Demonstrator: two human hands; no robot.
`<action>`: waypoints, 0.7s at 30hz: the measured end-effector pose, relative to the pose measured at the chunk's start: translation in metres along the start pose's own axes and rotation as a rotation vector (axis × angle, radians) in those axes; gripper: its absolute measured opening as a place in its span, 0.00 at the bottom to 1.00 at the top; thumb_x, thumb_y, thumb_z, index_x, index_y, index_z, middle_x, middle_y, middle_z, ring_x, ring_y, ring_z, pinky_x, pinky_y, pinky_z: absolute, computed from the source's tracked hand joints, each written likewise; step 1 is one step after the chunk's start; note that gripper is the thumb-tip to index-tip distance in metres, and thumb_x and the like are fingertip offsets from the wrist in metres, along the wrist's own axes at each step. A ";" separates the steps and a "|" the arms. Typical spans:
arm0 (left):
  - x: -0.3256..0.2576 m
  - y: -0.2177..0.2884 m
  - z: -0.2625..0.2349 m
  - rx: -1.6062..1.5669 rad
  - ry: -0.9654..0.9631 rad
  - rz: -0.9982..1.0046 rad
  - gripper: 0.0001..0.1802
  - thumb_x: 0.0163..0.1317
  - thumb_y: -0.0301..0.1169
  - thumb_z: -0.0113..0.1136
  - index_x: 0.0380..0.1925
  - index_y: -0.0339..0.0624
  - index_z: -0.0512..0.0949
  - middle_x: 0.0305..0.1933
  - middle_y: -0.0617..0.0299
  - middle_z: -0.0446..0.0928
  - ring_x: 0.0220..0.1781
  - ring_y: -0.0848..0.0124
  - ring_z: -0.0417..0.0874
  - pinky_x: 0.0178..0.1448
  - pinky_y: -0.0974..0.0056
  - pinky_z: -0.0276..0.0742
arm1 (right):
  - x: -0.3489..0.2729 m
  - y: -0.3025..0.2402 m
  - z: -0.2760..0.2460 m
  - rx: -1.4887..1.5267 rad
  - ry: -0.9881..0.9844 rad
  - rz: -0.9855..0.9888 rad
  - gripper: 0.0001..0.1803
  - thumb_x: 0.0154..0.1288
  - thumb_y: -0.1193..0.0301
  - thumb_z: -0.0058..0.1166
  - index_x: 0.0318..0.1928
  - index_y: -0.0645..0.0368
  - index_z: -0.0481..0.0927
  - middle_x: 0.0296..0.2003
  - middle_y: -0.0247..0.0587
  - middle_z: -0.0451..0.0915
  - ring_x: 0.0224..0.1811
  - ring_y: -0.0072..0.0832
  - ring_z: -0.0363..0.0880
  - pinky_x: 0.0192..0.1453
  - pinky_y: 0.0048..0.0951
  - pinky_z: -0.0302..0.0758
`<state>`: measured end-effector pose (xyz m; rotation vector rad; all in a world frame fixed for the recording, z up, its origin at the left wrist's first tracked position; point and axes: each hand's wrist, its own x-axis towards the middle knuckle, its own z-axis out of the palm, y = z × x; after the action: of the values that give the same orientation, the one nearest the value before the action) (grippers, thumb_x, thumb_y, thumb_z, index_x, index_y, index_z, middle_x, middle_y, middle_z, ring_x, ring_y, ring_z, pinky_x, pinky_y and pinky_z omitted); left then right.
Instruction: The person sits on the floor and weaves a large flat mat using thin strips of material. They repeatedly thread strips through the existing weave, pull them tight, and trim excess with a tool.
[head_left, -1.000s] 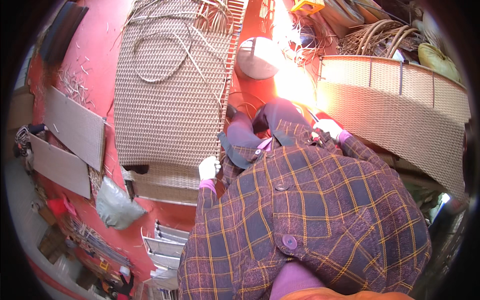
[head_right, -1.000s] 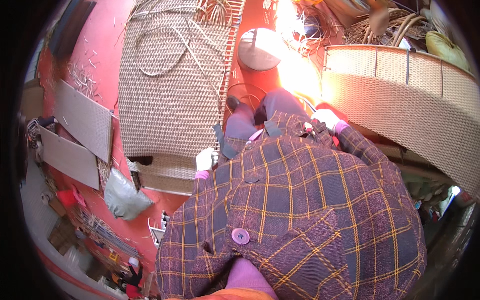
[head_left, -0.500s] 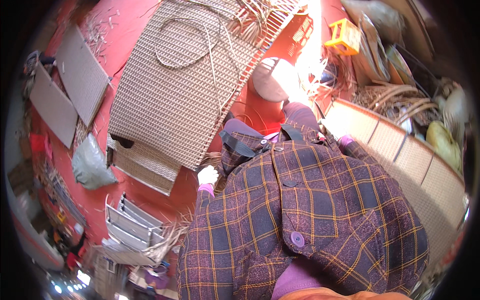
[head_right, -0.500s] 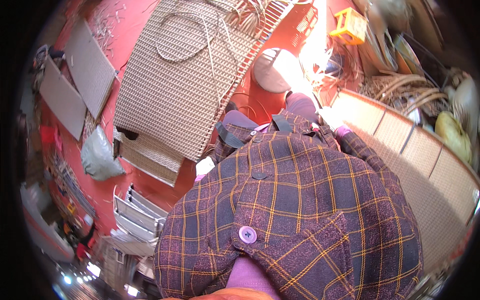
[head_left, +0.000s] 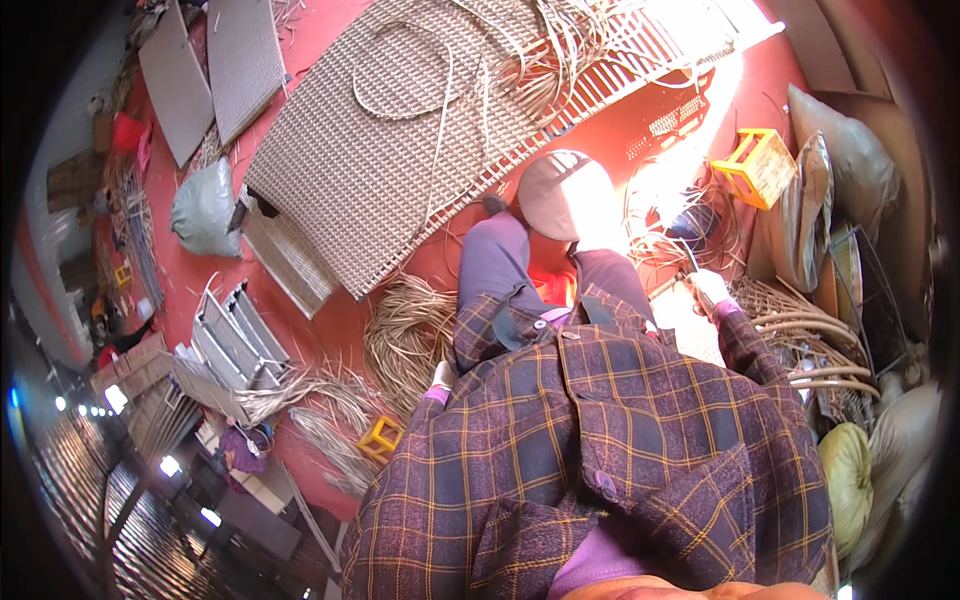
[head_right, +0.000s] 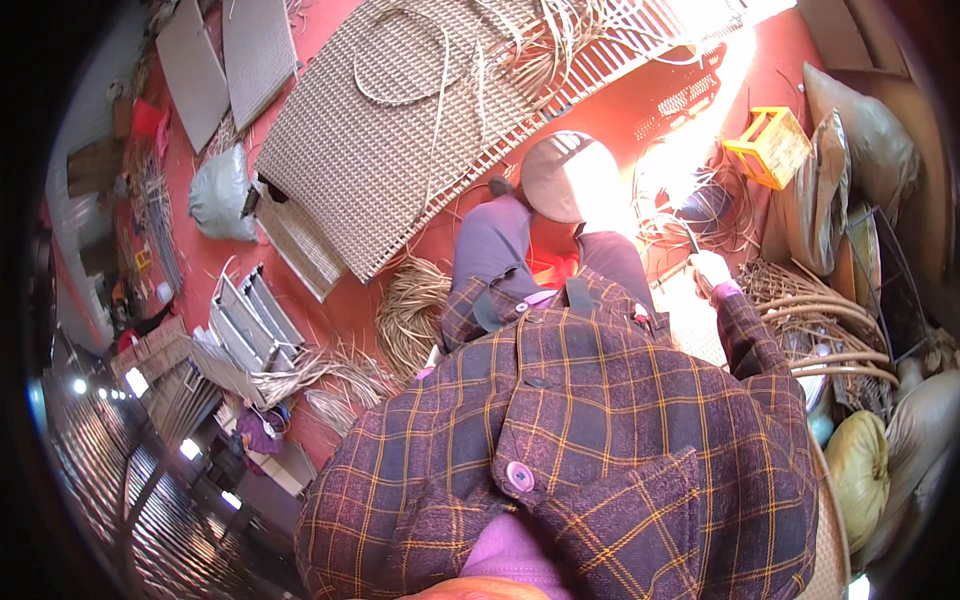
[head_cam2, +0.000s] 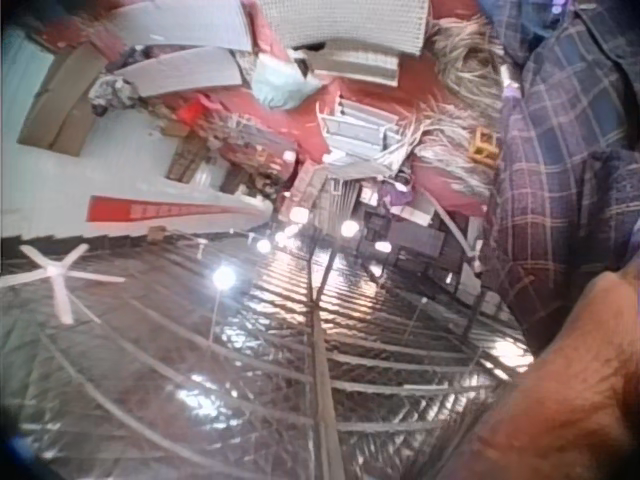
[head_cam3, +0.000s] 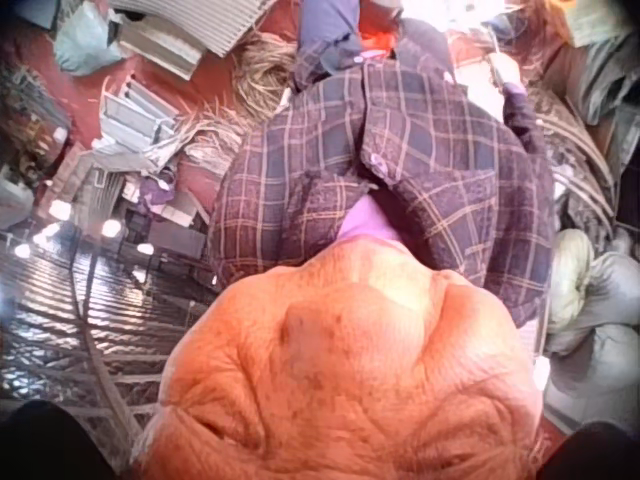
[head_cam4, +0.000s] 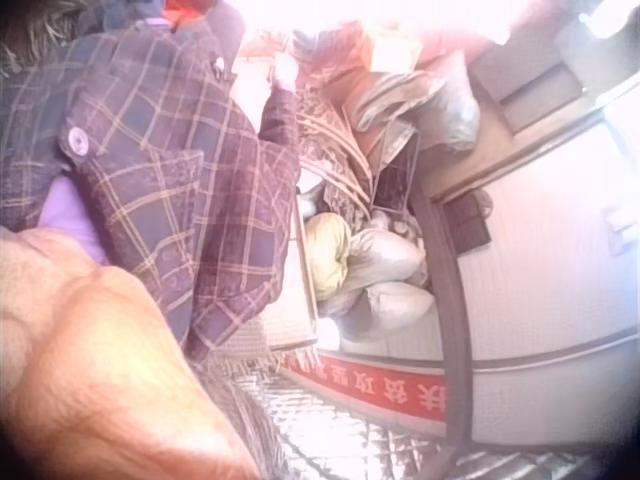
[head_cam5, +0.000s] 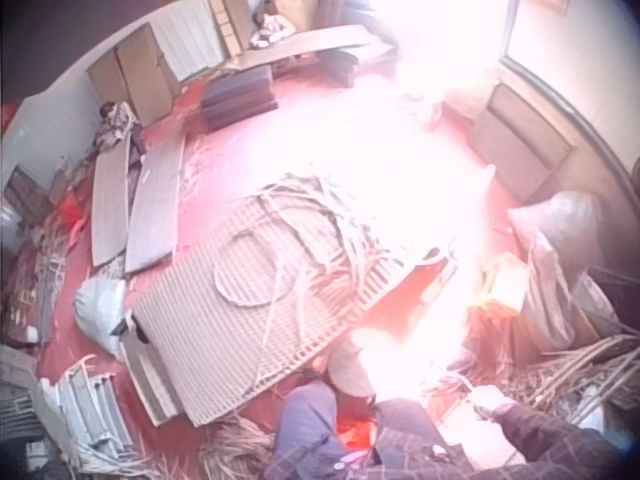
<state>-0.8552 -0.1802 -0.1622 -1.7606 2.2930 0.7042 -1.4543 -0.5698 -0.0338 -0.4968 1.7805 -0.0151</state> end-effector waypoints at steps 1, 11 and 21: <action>0.004 0.005 -0.009 -0.228 -0.127 -0.091 0.12 0.69 0.31 0.56 0.39 0.48 0.89 0.39 0.54 0.90 0.44 0.55 0.91 0.45 0.55 0.85 | 0.004 -0.007 -0.005 -0.156 0.050 -0.080 0.11 0.71 0.64 0.54 0.33 0.57 0.79 0.17 0.31 0.68 0.10 0.25 0.62 0.13 0.33 0.58; 0.111 -0.032 -0.090 -0.511 0.134 -0.205 0.18 0.63 0.35 0.57 0.52 0.46 0.83 0.47 0.48 0.86 0.50 0.46 0.87 0.50 0.46 0.83 | -0.029 -0.101 0.069 -0.656 -0.143 -0.601 0.14 0.73 0.62 0.56 0.35 0.59 0.81 0.20 0.35 0.77 0.18 0.22 0.74 0.21 0.31 0.68; 0.079 -0.075 -0.091 -0.685 -0.138 -0.494 0.08 0.63 0.37 0.59 0.33 0.48 0.83 0.30 0.56 0.85 0.30 0.60 0.87 0.29 0.55 0.80 | -0.053 -0.194 0.124 -0.516 -0.265 -0.518 0.15 0.79 0.60 0.54 0.37 0.57 0.80 0.20 0.29 0.73 0.18 0.21 0.72 0.22 0.27 0.67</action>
<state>-0.7933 -0.3047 -0.1342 -2.3191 1.4997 1.5485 -1.2665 -0.6969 0.0334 -1.2629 1.3460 0.1458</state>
